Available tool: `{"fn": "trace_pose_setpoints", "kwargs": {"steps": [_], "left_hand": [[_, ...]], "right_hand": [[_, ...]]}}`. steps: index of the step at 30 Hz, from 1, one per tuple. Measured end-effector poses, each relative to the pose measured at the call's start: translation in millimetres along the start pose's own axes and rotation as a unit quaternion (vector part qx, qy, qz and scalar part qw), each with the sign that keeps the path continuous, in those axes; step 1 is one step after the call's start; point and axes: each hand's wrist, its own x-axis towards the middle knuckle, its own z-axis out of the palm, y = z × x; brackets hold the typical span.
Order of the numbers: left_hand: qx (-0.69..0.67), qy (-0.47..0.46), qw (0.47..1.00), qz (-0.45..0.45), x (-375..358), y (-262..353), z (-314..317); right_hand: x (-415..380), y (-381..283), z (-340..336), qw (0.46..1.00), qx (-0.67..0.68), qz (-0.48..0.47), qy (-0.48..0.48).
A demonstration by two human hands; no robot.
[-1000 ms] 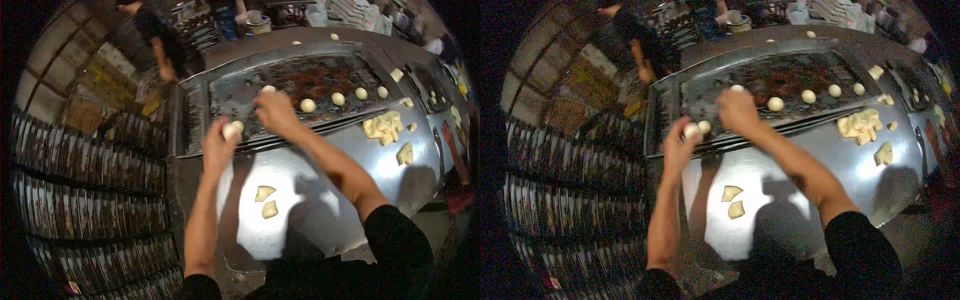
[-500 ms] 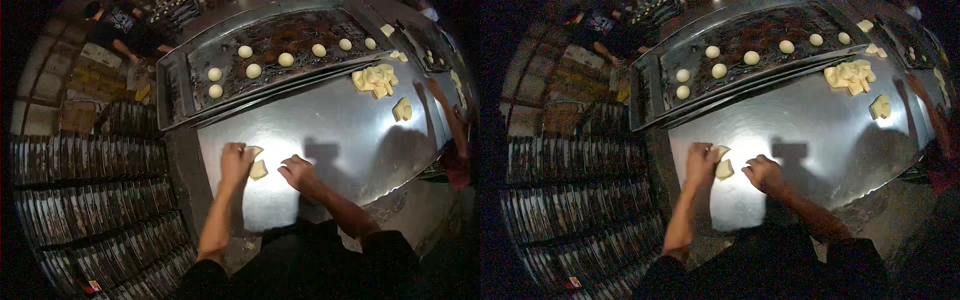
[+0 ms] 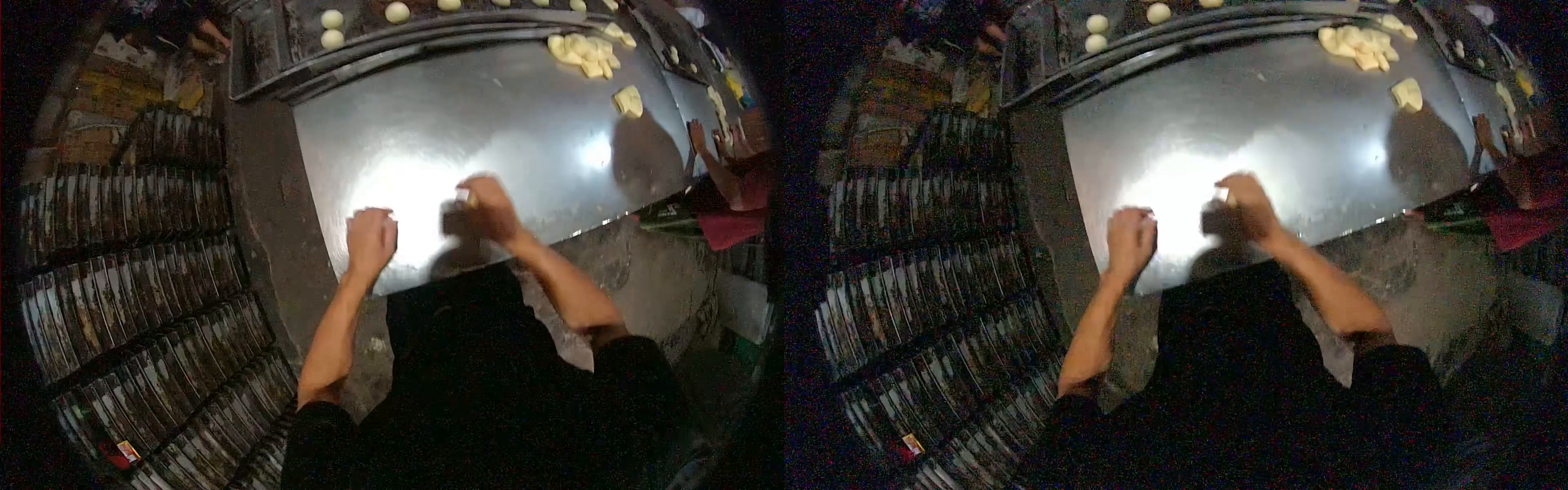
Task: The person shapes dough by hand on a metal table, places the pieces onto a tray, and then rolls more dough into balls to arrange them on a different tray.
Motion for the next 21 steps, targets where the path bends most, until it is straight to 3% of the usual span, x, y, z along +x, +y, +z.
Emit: {"fn": "trace_pose_setpoints", "kwargs": {"steps": [2, 4, 6, 7, 8, 10, 12, 13, 14, 15, 16, 17, 18, 19, 20, 21], "left_hand": [[0.061, -0.071, 0.993, 0.073, -8.6, -16.4, -9.1], [0.072, -0.04, 0.991, 0.105, -2.1, -45.8, -19.5], [0.088, 0.033, 0.991, 0.096, 34.0, -52.7, -2.4], [0.078, 0.051, 0.994, 0.051, 57.7, -39.4, 5.8], [0.029, 0.071, 0.997, -0.007, 76.9, -26.0, 18.5], [-0.037, 0.044, 0.997, -0.051, 85.8, 5.8, 32.8], [-0.007, -0.073, 0.997, 0.001, 56.1, 12.5, 24.2], [0.038, -0.2, 0.979, 0.009, 38.0, 2.3, 17.0], [0.014, -0.113, 0.988, 0.106, 11.1, -13.1, 9.3], [0.02, -0.094, 0.984, 0.147, -2.0, -32.7, -2.1], [0.052, -0.169, 0.98, 0.091, 2.2, -48.3, -8.3], [0.056, -0.073, 0.992, 0.084, 23.1, -50.3, 2.1], [0.054, 0.013, 0.996, 0.072, 39.3, -42.6, 14.8], [0.053, 0.007, 0.998, 0.024, 63.9, -31.3, 23.4], [0.037, 0.012, 0.999, -0.007, 84.5, -16.8, 31.7], [0.024, -0.002, 0.999, -0.029, 89.8, 1.4, 38.3]], "right_hand": [[-37.1, 24.7, 20.9, 0.937, -0.057, 0.248, -0.241], [-13.8, 10.1, -42.9, 0.982, -0.021, 0.004, -0.19], [-2.1, 64.0, -15.1, 0.957, -0.133, 0.049, -0.254], [34.1, 47.0, -4.3, 0.975, -0.181, -0.052, -0.119], [55.6, 35.2, 21.2, 0.985, -0.168, -0.025, 0.022], [81.1, 9.0, 43.2, 0.989, -0.116, 0.095, 0.016], [42.5, 16.3, 32.1, 0.956, -0.176, 0.078, -0.22], [8.6, 16.2, 28.2, 0.968, 0.078, 0.22, -0.092], [-12.5, 25.7, 18.8, 0.883, 0.327, 0.334, 0.041], [-6.5, 24.4, -29.2, 0.95, 0.101, 0.245, -0.167], [11.8, 18.2, -71.2, 0.916, -0.141, 0.129, -0.352], [26.9, 32.5, -59.9, 0.919, -0.144, 0.122, -0.347], [33.4, 42.7, -35.6, 0.943, -0.143, 0.152, -0.26], [43.4, 55.5, -8.0, 0.958, -0.142, 0.178, -0.173], [57.5, 60.9, 32.6, 0.977, -0.188, 0.09, 0.045], [92.2, 30.7, 27.1, 0.978, -0.196, -0.048, 0.058]]}}
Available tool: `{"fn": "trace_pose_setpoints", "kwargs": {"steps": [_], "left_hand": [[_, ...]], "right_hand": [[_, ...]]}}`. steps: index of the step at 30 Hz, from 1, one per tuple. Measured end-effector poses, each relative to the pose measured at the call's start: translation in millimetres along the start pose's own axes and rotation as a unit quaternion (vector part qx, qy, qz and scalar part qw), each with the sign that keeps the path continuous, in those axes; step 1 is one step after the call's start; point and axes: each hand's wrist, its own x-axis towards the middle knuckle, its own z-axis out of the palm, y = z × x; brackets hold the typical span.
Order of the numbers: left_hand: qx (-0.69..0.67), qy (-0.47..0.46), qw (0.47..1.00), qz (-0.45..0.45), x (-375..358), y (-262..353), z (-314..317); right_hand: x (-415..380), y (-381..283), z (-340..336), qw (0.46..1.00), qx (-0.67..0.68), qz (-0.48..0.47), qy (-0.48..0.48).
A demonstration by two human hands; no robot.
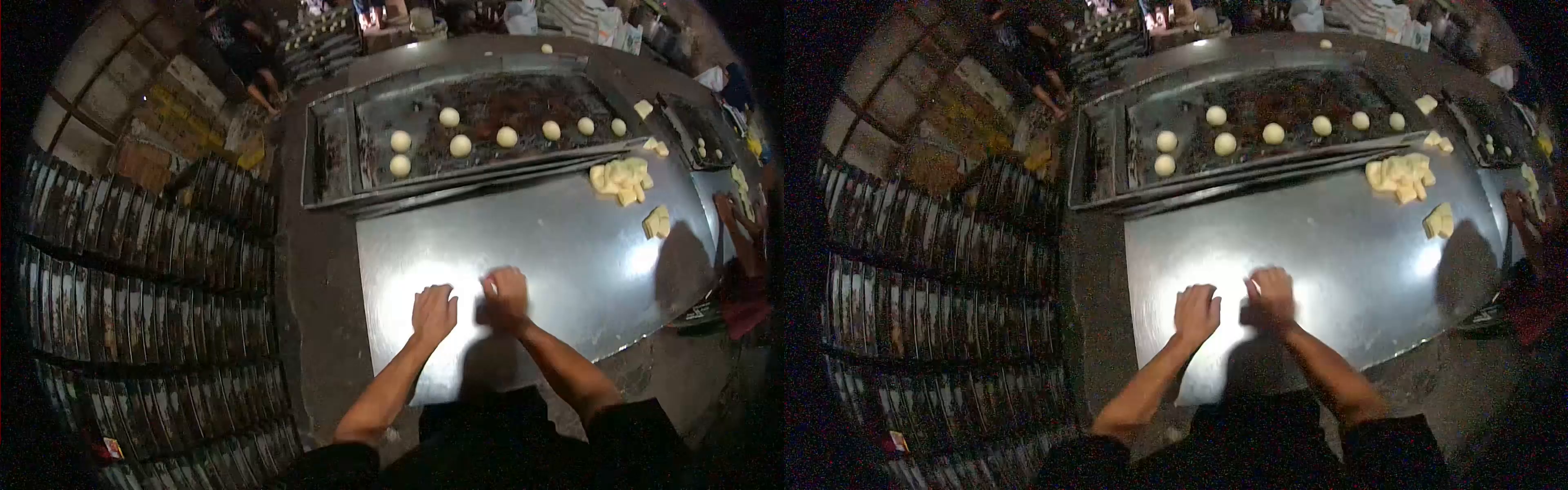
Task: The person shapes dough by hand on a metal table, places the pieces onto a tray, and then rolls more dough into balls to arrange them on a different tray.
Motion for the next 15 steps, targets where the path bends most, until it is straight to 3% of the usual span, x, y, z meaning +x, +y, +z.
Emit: {"fn": "trace_pose_setpoints", "kwargs": {"steps": [1, 3, 5, 7, 8, 10, 11, 13, 14, 15], "left_hand": [[-0.011, -0.004, 1.0, -0.015, 8.2, 11.4, 2.2], [-0.012, -0.119, 0.992, 0.043, -24.6, 0.9, -10.2], [-0.022, -0.095, 0.988, 0.123, -69.1, -38.4, -28.0], [0.014, -0.11, 0.99, 0.086, -70.5, -72.2, -43.1], [0.016, -0.05, 0.997, 0.064, -50.4, -64.7, -37.2], [0.011, 0.036, 0.999, -0.007, -0.2, -33.3, -15.9], [-0.008, 0.078, 0.997, -0.006, 16.9, -17.4, -8.8], [-0.036, -0.014, 0.999, -0.018, 12.1, 4.1, -7.6], [-0.02, -0.083, 0.996, 0.026, -6.2, -1.0, -12.5], [0.0, -0.13, 0.99, 0.055, -30.6, -10.4, -24.2]], "right_hand": [[-5.9, -9.4, 12.3, 0.986, 0.054, 0.14, -0.069], [-55.1, 9.1, 6.5, 0.981, 0.037, 0.062, -0.181], [-114.5, 56.9, -22.8, 0.897, 0.041, 0.091, -0.431], [-88.2, 62.9, -90.6, 0.894, 0.051, 0.118, -0.429], [-95.8, 64.9, -61.7, 0.987, 0.015, 0.037, -0.157], [-36.6, 48.2, -11.7, 0.983, -0.011, 0.153, -0.1], [-3.2, 27.8, 5.5, 0.985, 0.051, 0.159, 0.037], [-10.2, 16.4, 21.3, 0.995, 0.015, 0.095, 0.032], [-34.5, 33.2, 9.0, 0.969, 0.16, 0.176, -0.072], [-63.8, 45.6, -5.4, 0.903, 0.3, 0.252, -0.177]]}}
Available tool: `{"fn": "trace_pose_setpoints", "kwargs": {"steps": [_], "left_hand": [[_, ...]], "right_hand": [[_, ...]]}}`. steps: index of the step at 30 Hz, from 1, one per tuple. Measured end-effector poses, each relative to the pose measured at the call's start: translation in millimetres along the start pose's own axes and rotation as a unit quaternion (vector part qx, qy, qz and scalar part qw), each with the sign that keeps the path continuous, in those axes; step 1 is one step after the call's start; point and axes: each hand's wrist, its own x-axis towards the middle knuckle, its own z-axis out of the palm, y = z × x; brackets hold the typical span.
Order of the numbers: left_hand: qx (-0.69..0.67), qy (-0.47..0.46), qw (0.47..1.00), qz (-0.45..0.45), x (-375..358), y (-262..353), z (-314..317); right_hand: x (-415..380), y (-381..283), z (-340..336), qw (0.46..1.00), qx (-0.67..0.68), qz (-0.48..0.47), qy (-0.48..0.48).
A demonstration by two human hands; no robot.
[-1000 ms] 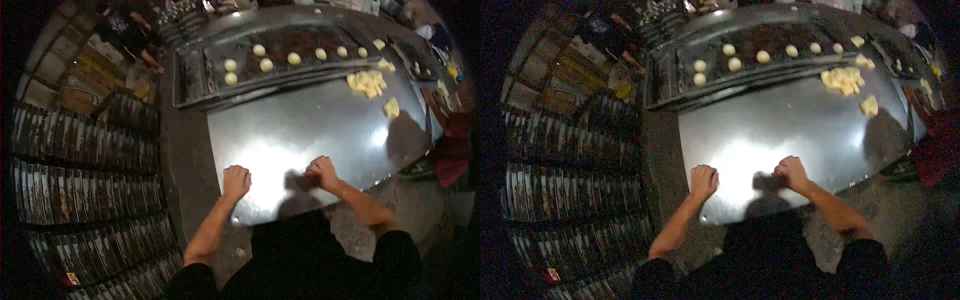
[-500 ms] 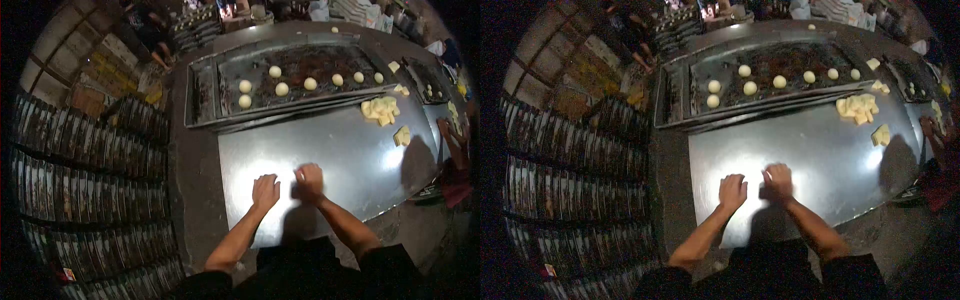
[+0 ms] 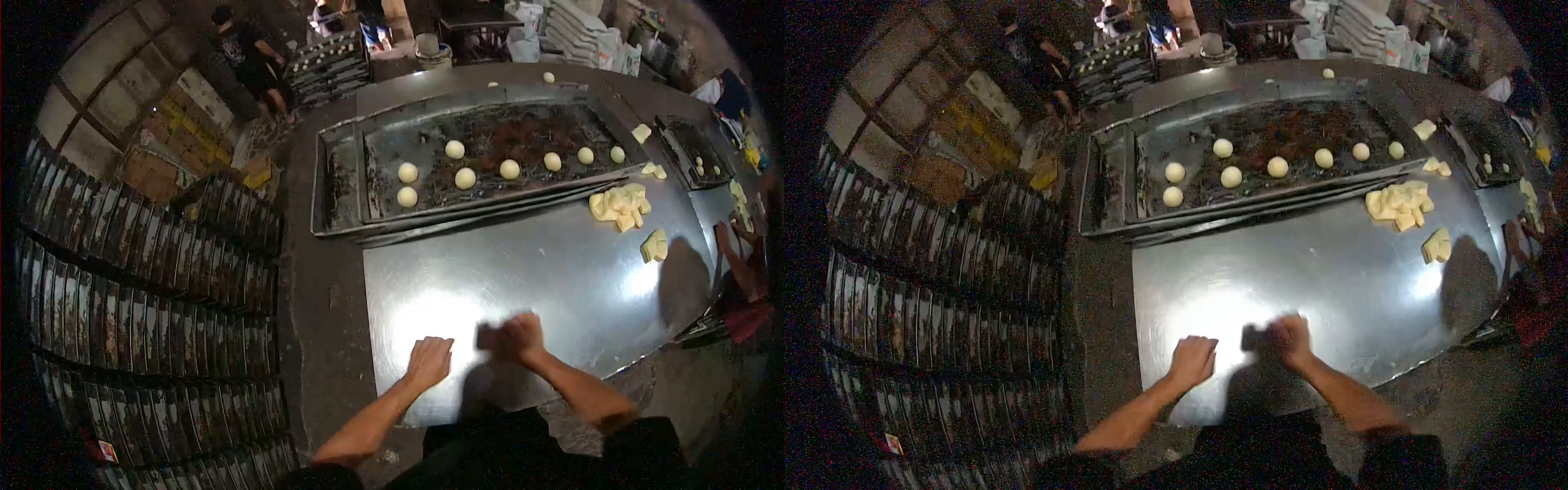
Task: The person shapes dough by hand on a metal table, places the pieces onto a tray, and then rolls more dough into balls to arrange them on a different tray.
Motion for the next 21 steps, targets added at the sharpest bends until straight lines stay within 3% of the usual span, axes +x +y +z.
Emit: {"fn": "trace_pose_setpoints", "kwargs": {"steps": [1, 2, 4, 6, 8, 10, 11, 12, 13, 14, 15, 16, 18, 20, 21], "left_hand": [[-0.005, 0.049, 0.997, 0.053, -26.2, -14.8, -3.0], [0.014, 0.053, 0.995, 0.078, -44.9, -35.4, -10.7], [0.026, 0.078, 0.996, 0.033, -32.0, -59.0, -18.8], [0.019, 0.149, 0.988, -0.021, 21.4, -42.6, -8.5], [-0.071, 0.228, 0.968, -0.078, 57.3, -3.6, -6.9], [-0.07, 0.085, 0.994, -0.028, 37.9, 11.4, -1.0], [-0.037, 0.106, 0.992, 0.057, 13.8, 8.2, 1.4], [0.01, 0.058, 0.995, 0.077, -9.5, -5.2, 0.2], [0.06, -0.042, 0.997, 0.027, -15.1, -26.0, -4.3], [0.111, -0.14, 0.984, -0.023, -15.5, -48.7, -6.6], [0.059, 0.04, 0.997, 0.009, -5.9, -65.9, -7.4], [0.001, 0.212, 0.977, 0.035, 3.1, -73.5, -8.9], [-0.033, 0.254, 0.967, 0.012, 60.6, -41.3, -9.9], [-0.176, 0.219, 0.957, -0.076, 73.5, 7.8, 1.4], [-0.108, 0.134, 0.985, 0.012, 54.9, 1.9, 21.6]], "right_hand": [[-21.4, -34.4, -22.4, 0.982, -0.14, -0.117, 0.056], [-35.8, -37.7, -37.2, 0.981, -0.139, -0.12, 0.062], [-49.2, -19.3, -70.6, 0.923, -0.345, -0.169, -0.026], [6.5, -1.1, -22.1, 0.934, -0.314, -0.129, 0.116], [52.9, -49.1, 10.1, 0.941, -0.225, -0.1, 0.232], [33.8, -43.6, 21.8, 0.936, -0.237, -0.153, 0.212], [6.2, -39.1, 7.2, 0.925, -0.335, -0.162, 0.073], [-27.0, 15.4, -0.7, 0.974, -0.206, -0.089, 0.01], [-35.1, -88.7, -50.1, 0.983, -0.146, -0.115, 0.001], [-63.6, -15.0, -59.7, 0.94, -0.274, -0.198, -0.048], [-51.4, -6.2, -60.0, 0.932, -0.302, -0.2, -0.012], [-40.9, -3.6, -62.6, 0.925, -0.326, -0.196, 0.018], [18.6, -20.0, -19.5, 0.936, -0.289, -0.103, 0.174], [44.6, -47.0, 11.4, 0.941, -0.212, -0.09, 0.25], [26.4, -45.0, 9.2, 0.945, -0.207, -0.146, 0.207]]}}
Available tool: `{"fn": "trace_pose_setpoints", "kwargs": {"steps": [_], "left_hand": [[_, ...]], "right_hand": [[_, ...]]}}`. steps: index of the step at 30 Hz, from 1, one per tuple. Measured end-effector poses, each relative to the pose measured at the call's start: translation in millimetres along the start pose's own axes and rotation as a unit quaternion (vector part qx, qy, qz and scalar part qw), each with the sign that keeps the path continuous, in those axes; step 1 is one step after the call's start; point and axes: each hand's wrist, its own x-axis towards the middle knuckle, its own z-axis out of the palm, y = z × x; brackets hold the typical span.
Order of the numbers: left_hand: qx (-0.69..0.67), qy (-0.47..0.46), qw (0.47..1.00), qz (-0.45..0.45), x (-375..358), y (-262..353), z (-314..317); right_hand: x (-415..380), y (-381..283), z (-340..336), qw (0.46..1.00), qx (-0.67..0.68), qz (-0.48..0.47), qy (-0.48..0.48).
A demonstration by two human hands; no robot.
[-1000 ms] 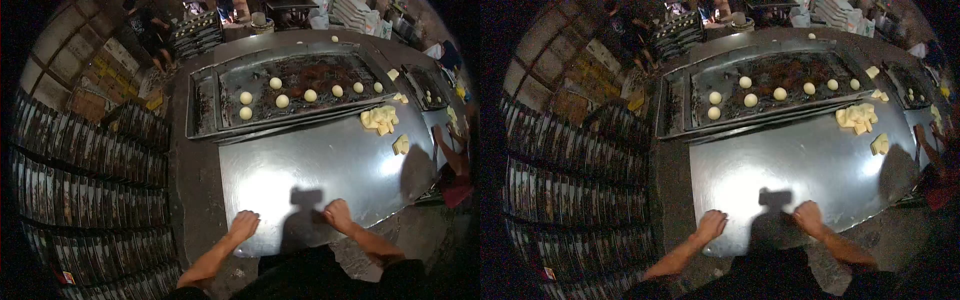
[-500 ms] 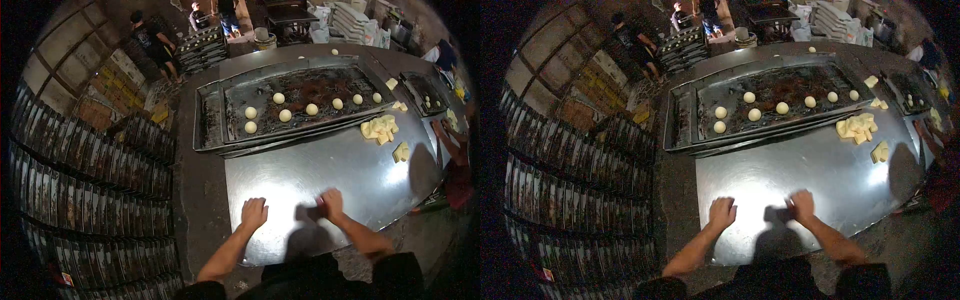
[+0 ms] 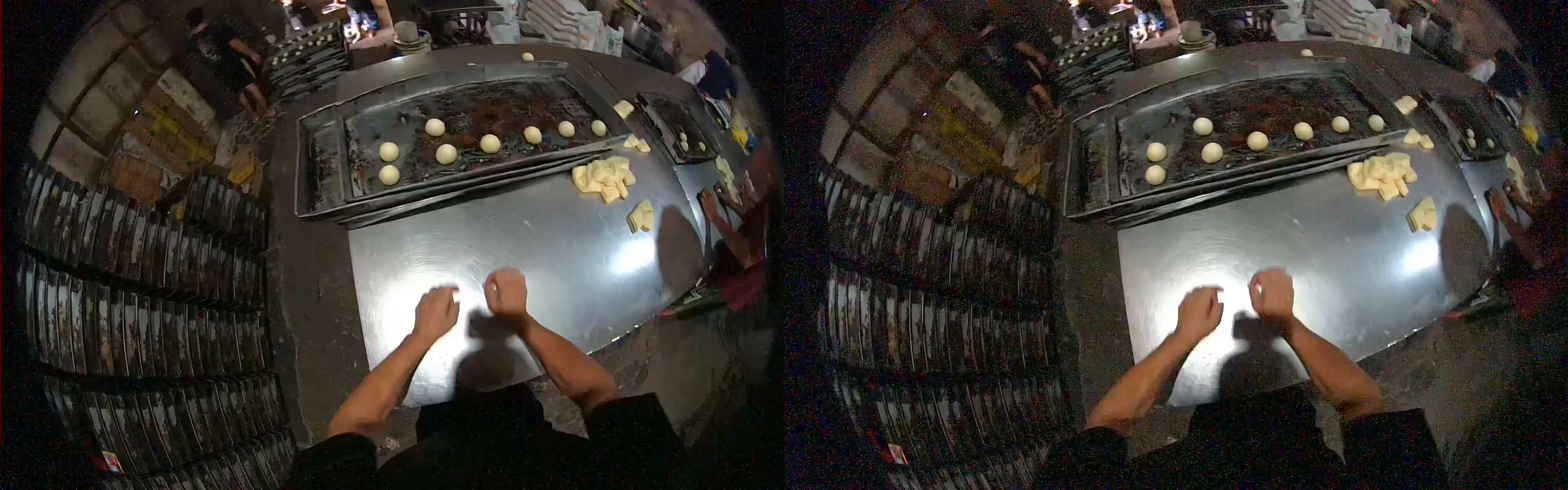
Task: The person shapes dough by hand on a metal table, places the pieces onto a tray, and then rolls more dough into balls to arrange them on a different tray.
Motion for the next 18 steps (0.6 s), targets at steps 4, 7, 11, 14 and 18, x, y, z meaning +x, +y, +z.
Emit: {"fn": "trace_pose_setpoints", "kwargs": {"steps": [4, 7, 11, 14, 18], "left_hand": [[0.161, -0.228, 0.96, -0.034, -55.1, -38.8, -47.2], [0.117, 0.073, 0.99, 0.001, -15.6, -43.3, -38.6], [0.033, 0.023, 0.999, 0.02, -11.8, 12.9, -15.9], [0.211, -0.245, 0.946, -0.016, -44.6, -16.0, -51.1], [0.079, 0.119, 0.985, -0.093, -3.9, -52.8, -51.2]], "right_hand": [[-65.5, 38.5, -81.6, 0.977, -0.043, -0.019, -0.208], [-27.6, 60.3, -50.9, 0.983, -0.148, 0.042, -0.097], [-13.5, 8.5, -6.4, 1.0, 0.014, 0.02, -0.012], [-45.2, 23.4, -81.4, 0.987, -0.014, -0.094, -0.131], [-26.8, 63.5, -67.8, 0.992, -0.12, -0.001, -0.023]]}}
